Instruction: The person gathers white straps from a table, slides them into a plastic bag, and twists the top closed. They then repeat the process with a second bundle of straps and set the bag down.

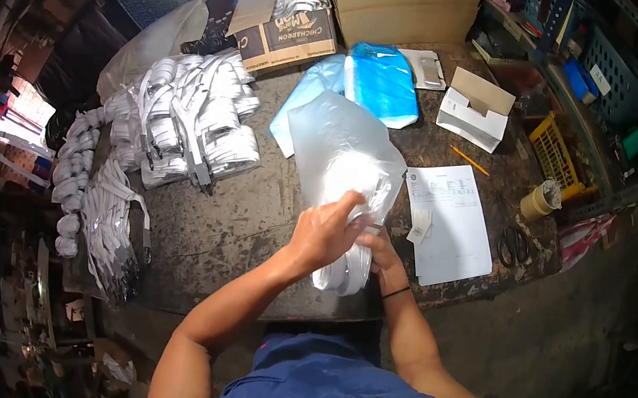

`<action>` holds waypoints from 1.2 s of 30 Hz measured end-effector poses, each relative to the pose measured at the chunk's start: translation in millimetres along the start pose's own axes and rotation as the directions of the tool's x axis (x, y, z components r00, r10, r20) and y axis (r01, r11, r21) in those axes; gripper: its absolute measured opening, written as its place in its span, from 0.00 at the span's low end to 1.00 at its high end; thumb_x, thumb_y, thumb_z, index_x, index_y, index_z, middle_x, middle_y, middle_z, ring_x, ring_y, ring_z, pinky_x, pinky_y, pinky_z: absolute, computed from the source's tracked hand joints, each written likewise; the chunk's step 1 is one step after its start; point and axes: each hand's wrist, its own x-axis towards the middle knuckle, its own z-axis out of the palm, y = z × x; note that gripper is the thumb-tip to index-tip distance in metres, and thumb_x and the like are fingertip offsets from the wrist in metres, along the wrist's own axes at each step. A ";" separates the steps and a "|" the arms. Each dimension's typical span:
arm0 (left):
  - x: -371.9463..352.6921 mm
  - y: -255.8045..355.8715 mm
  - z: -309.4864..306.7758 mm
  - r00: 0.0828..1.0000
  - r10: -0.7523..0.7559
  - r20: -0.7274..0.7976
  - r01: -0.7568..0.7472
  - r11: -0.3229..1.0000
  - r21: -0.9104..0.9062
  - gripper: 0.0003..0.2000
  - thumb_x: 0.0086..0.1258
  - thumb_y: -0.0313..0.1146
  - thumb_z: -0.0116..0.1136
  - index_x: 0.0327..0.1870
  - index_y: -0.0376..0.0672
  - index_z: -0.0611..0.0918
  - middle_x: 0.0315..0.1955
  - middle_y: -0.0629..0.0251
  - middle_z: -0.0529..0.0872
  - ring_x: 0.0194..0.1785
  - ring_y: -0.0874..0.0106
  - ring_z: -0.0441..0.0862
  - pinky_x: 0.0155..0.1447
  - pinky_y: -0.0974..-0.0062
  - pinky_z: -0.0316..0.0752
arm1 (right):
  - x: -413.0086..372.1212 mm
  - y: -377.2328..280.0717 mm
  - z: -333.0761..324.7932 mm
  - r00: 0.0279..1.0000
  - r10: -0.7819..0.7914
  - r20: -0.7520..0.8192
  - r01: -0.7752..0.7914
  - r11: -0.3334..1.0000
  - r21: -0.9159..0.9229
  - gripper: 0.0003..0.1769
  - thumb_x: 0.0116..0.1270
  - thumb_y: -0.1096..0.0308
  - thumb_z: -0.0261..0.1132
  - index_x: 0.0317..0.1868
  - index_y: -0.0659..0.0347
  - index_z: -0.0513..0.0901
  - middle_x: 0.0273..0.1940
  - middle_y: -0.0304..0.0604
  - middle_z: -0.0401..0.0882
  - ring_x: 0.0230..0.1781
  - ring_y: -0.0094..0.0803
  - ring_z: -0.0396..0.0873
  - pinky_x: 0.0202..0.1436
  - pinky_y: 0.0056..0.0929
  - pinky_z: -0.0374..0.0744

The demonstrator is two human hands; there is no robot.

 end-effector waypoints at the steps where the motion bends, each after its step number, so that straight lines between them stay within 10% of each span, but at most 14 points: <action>1: -1.5 0.9 -0.5 0.994 -0.109 0.015 0.109 0.994 -0.020 0.12 0.66 0.40 0.59 0.44 0.44 0.78 0.26 0.52 0.84 0.32 0.53 0.84 0.36 0.60 0.77 | 1.3 -2.7 3.6 1.000 -0.003 -0.006 0.003 1.000 -0.015 0.35 0.51 0.68 0.68 0.61 0.65 0.68 0.52 0.44 0.76 0.54 0.33 0.75 0.57 0.33 0.75; 4: 8.4 -2.4 -1.7 0.975 -0.222 -0.006 0.221 0.974 -0.053 0.09 0.66 0.38 0.59 0.38 0.43 0.77 0.24 0.53 0.83 0.31 0.54 0.83 0.33 0.61 0.75 | 7.0 -0.8 5.3 1.000 0.027 0.014 -0.026 0.997 -0.069 0.34 0.51 0.67 0.69 0.60 0.63 0.69 0.53 0.42 0.75 0.55 0.32 0.74 0.57 0.32 0.75; 7: 4.1 -0.5 5.9 0.999 0.048 0.000 -0.048 0.997 -0.066 0.07 0.67 0.36 0.55 0.36 0.43 0.77 0.23 0.54 0.82 0.30 0.53 0.82 0.32 0.59 0.74 | 15.7 17.9 2.9 0.997 0.034 -0.066 -0.042 0.991 -0.126 0.33 0.51 0.66 0.70 0.59 0.63 0.71 0.53 0.42 0.75 0.56 0.33 0.74 0.57 0.32 0.75; 14: -83.0 -36.9 7.3 0.952 -0.297 0.073 0.298 0.954 -0.012 0.08 0.64 0.37 0.61 0.35 0.43 0.78 0.25 0.56 0.81 0.28 0.55 0.80 0.31 0.61 0.73 | 19.8 -13.2 17.8 0.990 -0.134 -0.048 0.139 0.981 0.137 0.27 0.55 0.72 0.65 0.56 0.67 0.72 0.48 0.45 0.78 0.46 0.32 0.80 0.47 0.31 0.81; 21: -87.2 -56.4 24.0 0.985 0.106 -0.137 -0.113 0.993 -0.042 0.06 0.63 0.32 0.60 0.36 0.43 0.77 0.25 0.58 0.78 0.29 0.54 0.76 0.34 0.58 0.71 | 36.4 6.0 1.1 0.994 -0.014 -0.107 0.019 0.999 0.044 0.22 0.53 0.70 0.67 0.49 0.69 0.76 0.40 0.42 0.80 0.38 0.28 0.81 0.42 0.28 0.81; 23: -61.7 -59.9 14.1 0.947 -0.198 -0.254 0.162 0.974 -0.155 0.06 0.64 0.31 0.58 0.38 0.41 0.77 0.24 0.56 0.79 0.29 0.53 0.77 0.34 0.58 0.71 | 28.5 -2.7 25.9 0.997 -0.029 -0.075 0.025 0.998 -0.061 0.26 0.51 0.70 0.68 0.52 0.66 0.74 0.44 0.42 0.79 0.43 0.29 0.79 0.46 0.30 0.80; 26: -9.6 -53.4 -0.8 0.944 -0.032 -0.328 0.013 0.998 -0.060 0.05 0.64 0.30 0.57 0.38 0.42 0.77 0.24 0.55 0.80 0.31 0.54 0.80 0.34 0.58 0.72 | 31.2 13.7 15.3 0.993 0.087 -0.081 -0.099 0.981 -0.166 0.31 0.50 0.69 0.68 0.56 0.63 0.72 0.47 0.42 0.77 0.47 0.30 0.78 0.50 0.32 0.79; 30: 5.5 -41.4 8.9 0.941 0.334 0.055 -0.338 0.938 0.080 0.07 0.57 0.27 0.56 0.36 0.46 0.77 0.27 0.60 0.81 0.29 0.57 0.81 0.31 0.62 0.75 | 42.9 29.5 15.4 0.995 0.056 -0.078 -0.066 0.990 -0.124 0.24 0.56 0.70 0.67 0.53 0.66 0.75 0.48 0.45 0.79 0.47 0.31 0.79 0.49 0.31 0.79; 32: -14.7 -37.3 2.6 0.938 0.308 0.157 -0.327 0.938 0.116 0.06 0.58 0.27 0.56 0.37 0.46 0.78 0.27 0.59 0.82 0.28 0.58 0.81 0.30 0.64 0.75 | 50.1 38.8 5.0 0.995 0.052 -0.083 -0.059 0.995 -0.083 0.20 0.58 0.72 0.66 0.52 0.66 0.76 0.48 0.46 0.79 0.46 0.31 0.79 0.49 0.31 0.80; 36: -62.0 -77.5 -2.8 0.975 -0.058 -0.213 0.055 0.998 -0.022 0.06 0.67 0.35 0.57 0.35 0.43 0.77 0.21 0.56 0.80 0.26 0.56 0.81 0.29 0.61 0.73 | 61.2 41.5 -11.8 0.998 -0.033 -0.048 0.041 0.985 0.166 0.09 0.61 0.75 0.64 0.42 0.63 0.78 0.38 0.40 0.80 0.36 0.28 0.81 0.42 0.27 0.82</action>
